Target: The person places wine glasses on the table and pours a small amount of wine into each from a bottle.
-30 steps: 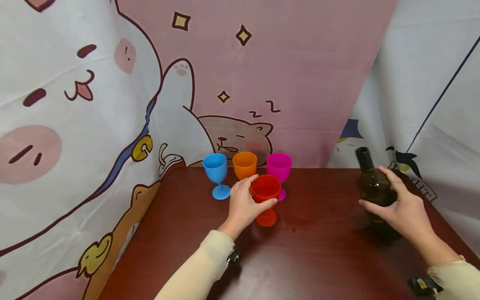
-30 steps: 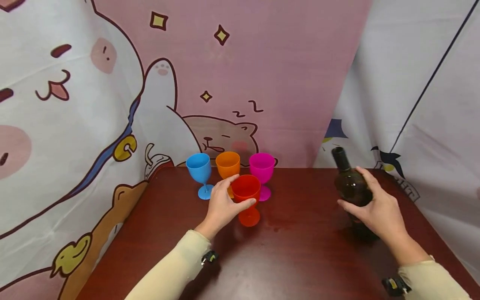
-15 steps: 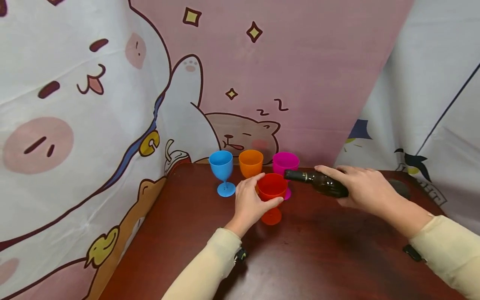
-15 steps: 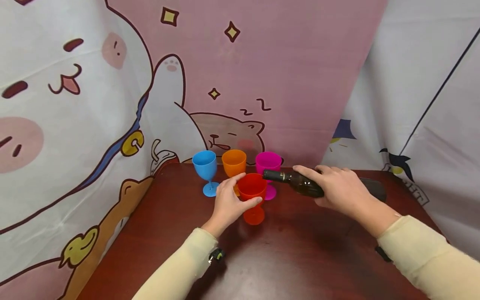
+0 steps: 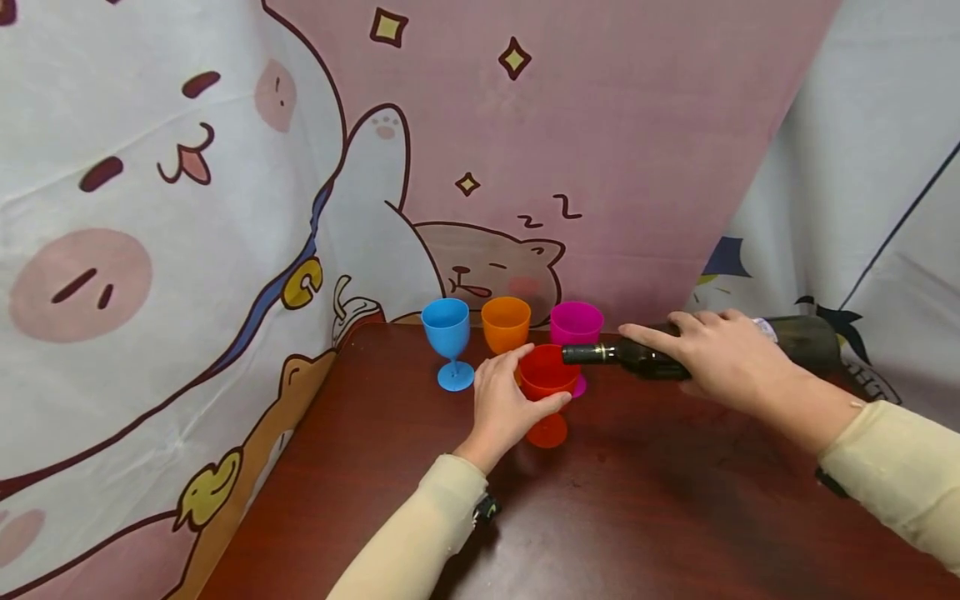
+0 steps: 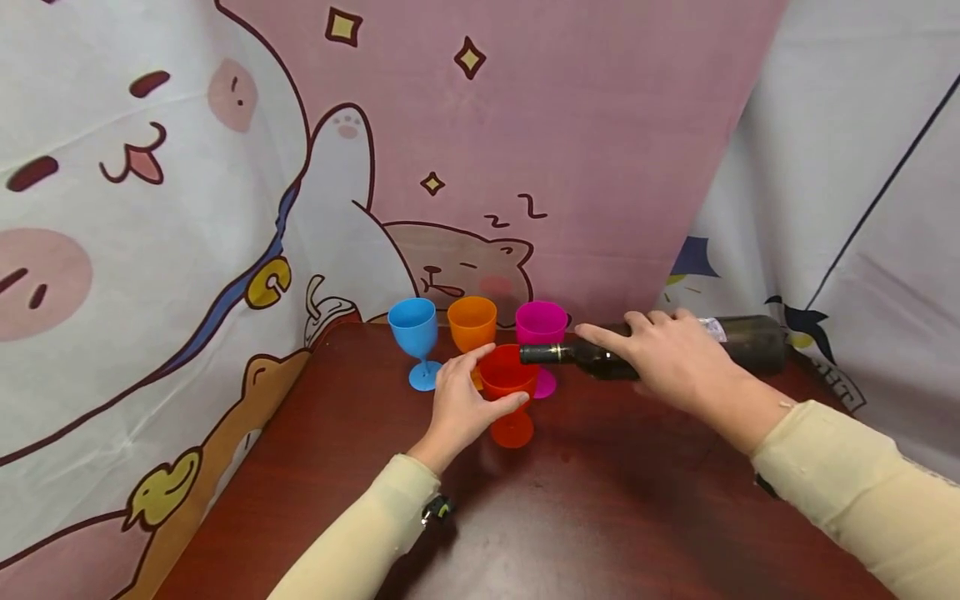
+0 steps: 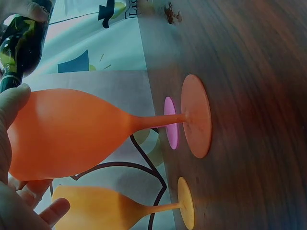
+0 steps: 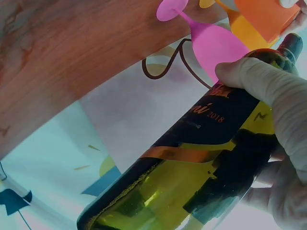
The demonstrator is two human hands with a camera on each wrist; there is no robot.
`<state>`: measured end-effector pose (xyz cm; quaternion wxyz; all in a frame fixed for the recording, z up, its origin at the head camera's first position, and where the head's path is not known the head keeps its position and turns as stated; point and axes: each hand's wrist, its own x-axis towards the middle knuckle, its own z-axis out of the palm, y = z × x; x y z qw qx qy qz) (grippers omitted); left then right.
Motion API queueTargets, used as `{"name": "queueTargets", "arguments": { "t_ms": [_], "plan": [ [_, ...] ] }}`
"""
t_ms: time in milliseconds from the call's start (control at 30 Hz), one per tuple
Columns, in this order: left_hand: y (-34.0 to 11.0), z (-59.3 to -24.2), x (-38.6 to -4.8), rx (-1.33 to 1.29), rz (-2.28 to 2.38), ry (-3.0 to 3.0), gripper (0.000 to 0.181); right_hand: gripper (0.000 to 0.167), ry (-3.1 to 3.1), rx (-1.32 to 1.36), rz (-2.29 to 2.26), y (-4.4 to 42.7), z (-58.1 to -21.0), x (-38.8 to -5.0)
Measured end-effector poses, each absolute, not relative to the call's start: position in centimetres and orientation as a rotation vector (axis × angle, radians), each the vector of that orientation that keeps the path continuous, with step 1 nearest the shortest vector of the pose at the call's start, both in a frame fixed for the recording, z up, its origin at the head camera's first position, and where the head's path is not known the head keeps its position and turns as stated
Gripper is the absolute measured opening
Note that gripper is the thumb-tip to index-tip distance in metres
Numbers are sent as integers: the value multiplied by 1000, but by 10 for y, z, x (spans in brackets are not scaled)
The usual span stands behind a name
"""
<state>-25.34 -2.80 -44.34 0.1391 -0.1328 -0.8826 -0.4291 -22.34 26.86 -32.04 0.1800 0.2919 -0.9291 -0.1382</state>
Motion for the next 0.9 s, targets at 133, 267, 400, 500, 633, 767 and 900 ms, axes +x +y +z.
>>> {"name": "queueTargets", "arguments": {
  "t_ms": [133,267,400,500,633,767,900],
  "plan": [
    [-28,-443,-253,-386,-1238,-2551,86,104,-2619,837,-431,267,-316,-224],
    [-28,-444,-253,-380,-1247,-2547,86,100,-2589,855,-478,266,-313,-225],
    [-28,-446,-254,-375,-1256,-2547,86,98,-2573,860,-493,264,-310,-226],
    [-28,-446,-254,-376,-1252,-2548,86,99,-2578,854,-501,265,-308,-225],
    [-28,-445,-253,-381,-1250,-2547,86,97,-2568,855,-508,267,-307,-224],
    [-29,-445,-251,-382,-1252,-2550,86,94,-2545,864,-502,269,-304,-223],
    [-29,-444,-251,-379,-1252,-2554,86,94,-2541,869,-521,270,-300,-221]
  ]
}}
